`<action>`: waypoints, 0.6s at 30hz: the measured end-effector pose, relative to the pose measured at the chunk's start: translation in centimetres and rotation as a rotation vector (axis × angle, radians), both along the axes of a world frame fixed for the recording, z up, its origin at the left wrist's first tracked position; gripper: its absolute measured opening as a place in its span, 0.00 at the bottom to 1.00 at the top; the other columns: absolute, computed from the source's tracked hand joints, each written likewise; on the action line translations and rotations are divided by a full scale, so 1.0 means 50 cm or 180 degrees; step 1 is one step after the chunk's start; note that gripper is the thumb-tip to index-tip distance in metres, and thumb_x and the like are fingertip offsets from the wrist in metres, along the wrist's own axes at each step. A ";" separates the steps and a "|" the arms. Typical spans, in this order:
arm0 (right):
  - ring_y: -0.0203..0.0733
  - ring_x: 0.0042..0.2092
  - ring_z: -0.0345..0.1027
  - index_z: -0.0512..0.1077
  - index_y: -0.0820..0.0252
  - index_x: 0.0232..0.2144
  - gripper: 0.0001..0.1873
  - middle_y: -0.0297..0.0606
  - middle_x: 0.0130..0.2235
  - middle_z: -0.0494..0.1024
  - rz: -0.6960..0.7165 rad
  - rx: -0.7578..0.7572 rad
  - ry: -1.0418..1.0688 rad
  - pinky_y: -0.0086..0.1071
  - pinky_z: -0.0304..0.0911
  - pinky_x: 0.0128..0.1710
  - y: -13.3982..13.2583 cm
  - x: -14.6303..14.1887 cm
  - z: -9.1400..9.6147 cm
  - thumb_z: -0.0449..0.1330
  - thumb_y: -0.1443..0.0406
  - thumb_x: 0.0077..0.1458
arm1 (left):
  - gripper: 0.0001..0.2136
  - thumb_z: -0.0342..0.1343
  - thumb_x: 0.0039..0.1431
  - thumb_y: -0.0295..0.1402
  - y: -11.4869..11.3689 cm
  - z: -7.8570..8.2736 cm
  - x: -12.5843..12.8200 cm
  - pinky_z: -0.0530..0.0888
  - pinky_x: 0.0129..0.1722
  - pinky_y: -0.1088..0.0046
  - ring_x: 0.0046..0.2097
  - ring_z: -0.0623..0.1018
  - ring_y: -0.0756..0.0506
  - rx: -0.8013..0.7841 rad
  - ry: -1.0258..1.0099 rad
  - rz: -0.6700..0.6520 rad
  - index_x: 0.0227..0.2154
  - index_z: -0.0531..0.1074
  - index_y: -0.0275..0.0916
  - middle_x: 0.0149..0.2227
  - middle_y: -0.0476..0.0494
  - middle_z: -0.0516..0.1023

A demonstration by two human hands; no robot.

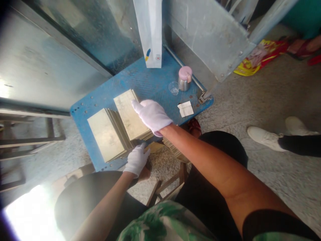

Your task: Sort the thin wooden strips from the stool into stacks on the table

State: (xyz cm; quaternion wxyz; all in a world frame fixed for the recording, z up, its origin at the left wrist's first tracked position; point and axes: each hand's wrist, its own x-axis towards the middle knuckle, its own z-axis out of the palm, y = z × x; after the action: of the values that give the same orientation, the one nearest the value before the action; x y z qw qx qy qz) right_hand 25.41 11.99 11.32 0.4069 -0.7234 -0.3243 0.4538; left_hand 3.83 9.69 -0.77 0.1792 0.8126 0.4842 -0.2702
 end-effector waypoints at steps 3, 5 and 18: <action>0.34 0.33 0.66 0.70 0.60 0.29 0.26 0.35 0.29 0.73 0.0036 -0.0004 -0.0046 0.29 0.60 0.37 0.000 0.002 0.001 0.49 0.47 0.67 | 0.18 0.50 0.65 0.38 0.007 -0.022 -0.002 0.74 0.47 0.58 0.48 0.80 0.33 -0.0209 0.0140 -0.0146 0.50 0.74 0.33 0.45 0.29 0.80; 0.34 0.32 0.64 0.69 0.60 0.27 0.26 0.34 0.29 0.72 0.0125 -0.0014 -0.0128 0.29 0.59 0.36 -0.001 0.004 0.004 0.49 0.47 0.67 | 0.16 0.50 0.65 0.37 0.005 -0.038 -0.011 0.74 0.47 0.60 0.48 0.80 0.35 -0.0293 0.0110 -0.0063 0.48 0.76 0.34 0.45 0.30 0.80; 0.37 0.35 0.69 0.75 0.60 0.30 0.21 0.38 0.32 0.78 0.0878 -0.0335 -0.0662 0.29 0.58 0.38 -0.018 -0.003 -0.004 0.54 0.52 0.66 | 0.10 0.57 0.60 0.34 -0.029 -0.045 -0.043 0.75 0.44 0.67 0.40 0.82 0.40 -0.1097 -0.0212 0.0596 0.39 0.81 0.38 0.37 0.37 0.84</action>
State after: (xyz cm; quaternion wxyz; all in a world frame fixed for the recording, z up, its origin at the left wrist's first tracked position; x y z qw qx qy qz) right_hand 25.26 11.11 11.12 0.2667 -0.7354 -0.4366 0.4444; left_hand 1.67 8.25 -3.00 0.3559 0.7299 0.4980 -0.3043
